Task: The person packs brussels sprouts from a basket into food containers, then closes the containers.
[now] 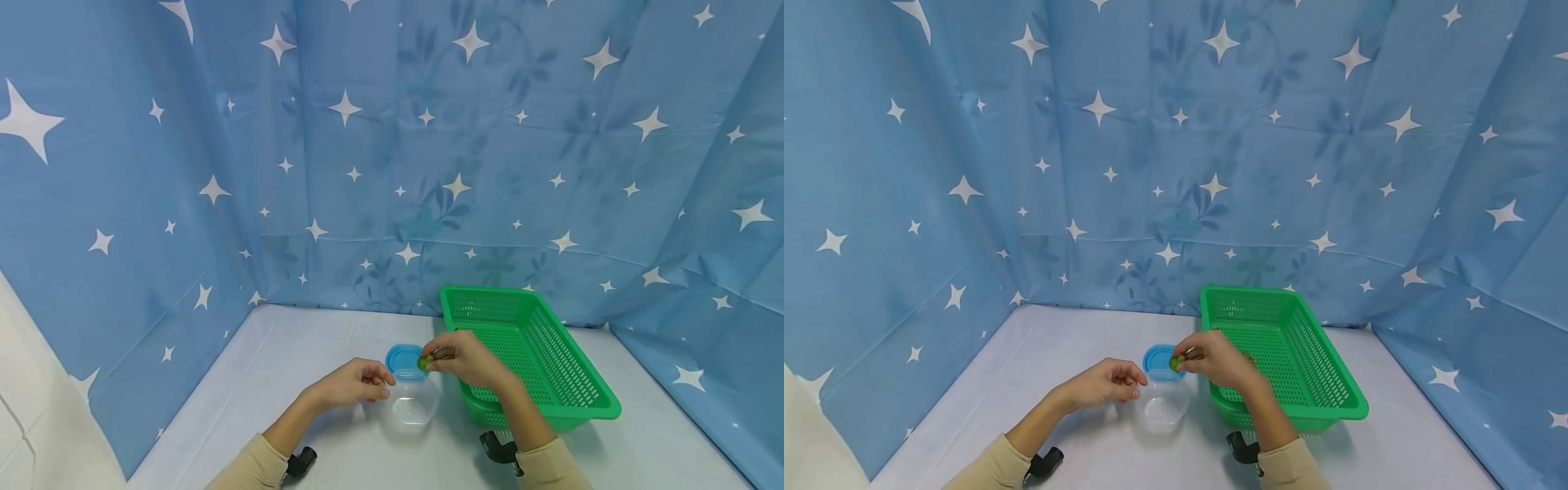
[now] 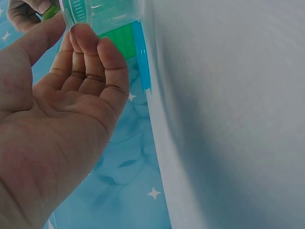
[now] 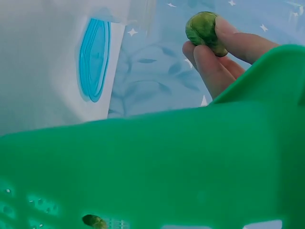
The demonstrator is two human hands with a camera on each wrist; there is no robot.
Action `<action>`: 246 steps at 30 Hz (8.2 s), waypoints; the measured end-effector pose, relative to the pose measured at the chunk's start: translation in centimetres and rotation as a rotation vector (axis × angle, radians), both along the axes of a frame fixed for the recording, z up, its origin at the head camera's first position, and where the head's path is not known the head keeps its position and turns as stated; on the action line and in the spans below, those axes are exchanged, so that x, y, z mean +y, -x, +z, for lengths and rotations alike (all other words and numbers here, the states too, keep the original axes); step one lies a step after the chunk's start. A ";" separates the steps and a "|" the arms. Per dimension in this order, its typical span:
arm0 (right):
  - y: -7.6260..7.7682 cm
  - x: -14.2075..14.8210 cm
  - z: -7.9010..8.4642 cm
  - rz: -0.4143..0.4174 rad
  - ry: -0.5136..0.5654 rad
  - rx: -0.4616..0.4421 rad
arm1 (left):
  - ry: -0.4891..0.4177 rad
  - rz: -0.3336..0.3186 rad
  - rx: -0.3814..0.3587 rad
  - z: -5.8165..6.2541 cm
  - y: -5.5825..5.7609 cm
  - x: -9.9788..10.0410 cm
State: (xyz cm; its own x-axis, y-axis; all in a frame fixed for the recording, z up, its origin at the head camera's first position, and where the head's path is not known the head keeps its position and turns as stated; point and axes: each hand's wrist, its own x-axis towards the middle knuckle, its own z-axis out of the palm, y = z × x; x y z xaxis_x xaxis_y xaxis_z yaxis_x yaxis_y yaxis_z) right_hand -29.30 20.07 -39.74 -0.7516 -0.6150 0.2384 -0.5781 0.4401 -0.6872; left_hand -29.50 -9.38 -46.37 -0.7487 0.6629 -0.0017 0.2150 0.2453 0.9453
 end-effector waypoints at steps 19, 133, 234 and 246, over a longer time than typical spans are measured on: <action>0.0 -1.0 -0.5 0.072 -0.024 -0.004 | 0.003 -0.007 0.011 0.0 -0.1 0.0; -1.0 -3.5 -0.9 -0.023 -0.506 0.239 | 0.002 0.003 0.015 0.4 -0.2 0.0; 1.4 4.3 8.1 -0.215 -0.021 0.352 | -0.016 -0.019 0.028 0.9 -0.6 0.0; 4.5 6.3 6.9 -0.228 -0.024 0.217 | -0.011 -0.025 0.035 0.7 -0.6 0.0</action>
